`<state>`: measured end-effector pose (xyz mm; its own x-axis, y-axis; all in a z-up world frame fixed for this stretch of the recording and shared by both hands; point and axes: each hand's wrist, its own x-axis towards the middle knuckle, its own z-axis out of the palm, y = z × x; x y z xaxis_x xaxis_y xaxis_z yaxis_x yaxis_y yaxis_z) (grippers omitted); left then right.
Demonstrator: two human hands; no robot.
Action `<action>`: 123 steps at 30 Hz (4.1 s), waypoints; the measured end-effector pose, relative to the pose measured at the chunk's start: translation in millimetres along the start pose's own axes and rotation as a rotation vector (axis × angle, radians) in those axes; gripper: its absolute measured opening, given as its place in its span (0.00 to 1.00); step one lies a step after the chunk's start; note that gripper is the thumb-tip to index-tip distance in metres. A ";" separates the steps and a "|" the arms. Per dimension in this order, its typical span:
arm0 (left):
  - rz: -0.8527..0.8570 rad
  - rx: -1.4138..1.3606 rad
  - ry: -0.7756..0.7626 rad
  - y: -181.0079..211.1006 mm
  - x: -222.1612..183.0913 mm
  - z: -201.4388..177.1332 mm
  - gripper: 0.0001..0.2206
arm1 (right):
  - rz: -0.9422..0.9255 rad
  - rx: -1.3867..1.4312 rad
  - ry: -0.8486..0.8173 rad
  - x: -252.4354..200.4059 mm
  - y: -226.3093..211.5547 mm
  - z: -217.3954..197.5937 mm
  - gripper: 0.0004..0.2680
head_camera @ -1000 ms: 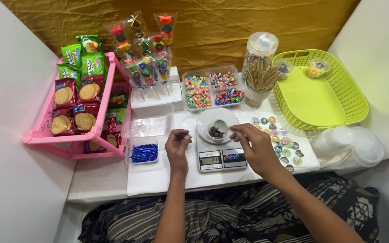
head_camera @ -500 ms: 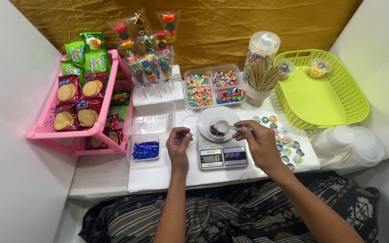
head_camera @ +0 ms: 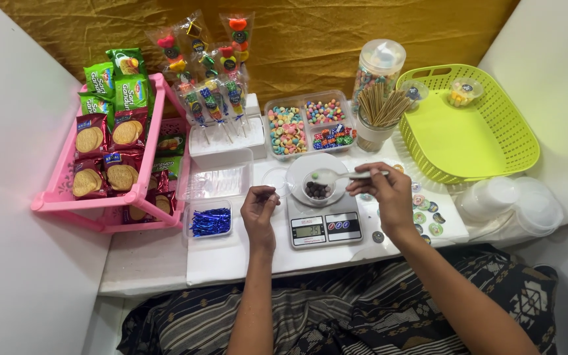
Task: A person is weighing small candies using a digital scale and a spoon, adjusting the amount to reach a specific weight before closing the container.
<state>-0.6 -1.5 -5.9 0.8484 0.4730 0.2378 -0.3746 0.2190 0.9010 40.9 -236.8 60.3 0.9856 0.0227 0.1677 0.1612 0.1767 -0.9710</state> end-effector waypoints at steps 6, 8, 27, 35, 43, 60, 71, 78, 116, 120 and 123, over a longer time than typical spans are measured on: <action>-0.017 0.012 0.000 7.4 -0.4 3.1 0.06 | -0.163 -0.103 0.086 47.0 -13.6 5.5 0.12; -0.016 0.008 0.000 7.1 -2.3 1.9 0.06 | -0.210 -0.198 0.072 76.1 -12.8 14.7 0.11; -0.007 -0.021 0.001 1.9 -1.7 0.8 0.06 | -0.248 -0.175 -0.390 13.3 -15.1 -15.9 0.07; 0.001 0.022 0.002 3.2 -3.1 -0.8 0.06 | -0.241 -0.184 -0.429 22.7 -8.3 -20.5 0.06; 0.005 0.037 -0.008 2.8 -2.3 1.5 0.06 | -0.251 -0.126 -0.424 22.0 -7.4 -23.0 0.07; 0.016 0.019 -0.009 2.6 -1.8 0.9 0.06 | -0.272 -0.164 -0.453 25.4 -6.0 -24.1 0.08; 0.017 0.038 -0.009 4.6 -1.9 0.5 0.06 | -0.304 -0.255 -0.467 17.2 -18.2 -15.9 0.07; 0.020 0.036 -0.015 5.1 -1.0 1.9 0.06 | -0.315 -0.292 -0.473 15.8 -22.6 -15.4 0.07; 0.016 0.025 -0.008 2.1 -1.1 1.6 0.06 | -0.359 -0.072 -0.405 18.5 9.6 -12.3 0.09; 0.017 0.008 -0.006 -1.4 -0.2 1.6 0.06 | -0.386 -0.040 -0.331 12.5 5.6 -4.6 0.09; 0.020 -0.002 -0.008 -4.3 0.4 0.0 0.06 | -0.443 -0.042 -0.175 20.5 -3.8 5.7 0.10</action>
<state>1.3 -2.2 -9.6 0.8436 0.4705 0.2589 -0.3926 0.2113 0.8951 60.2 -231.3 68.4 0.7985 0.1206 0.5898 0.5694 0.1666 -0.8050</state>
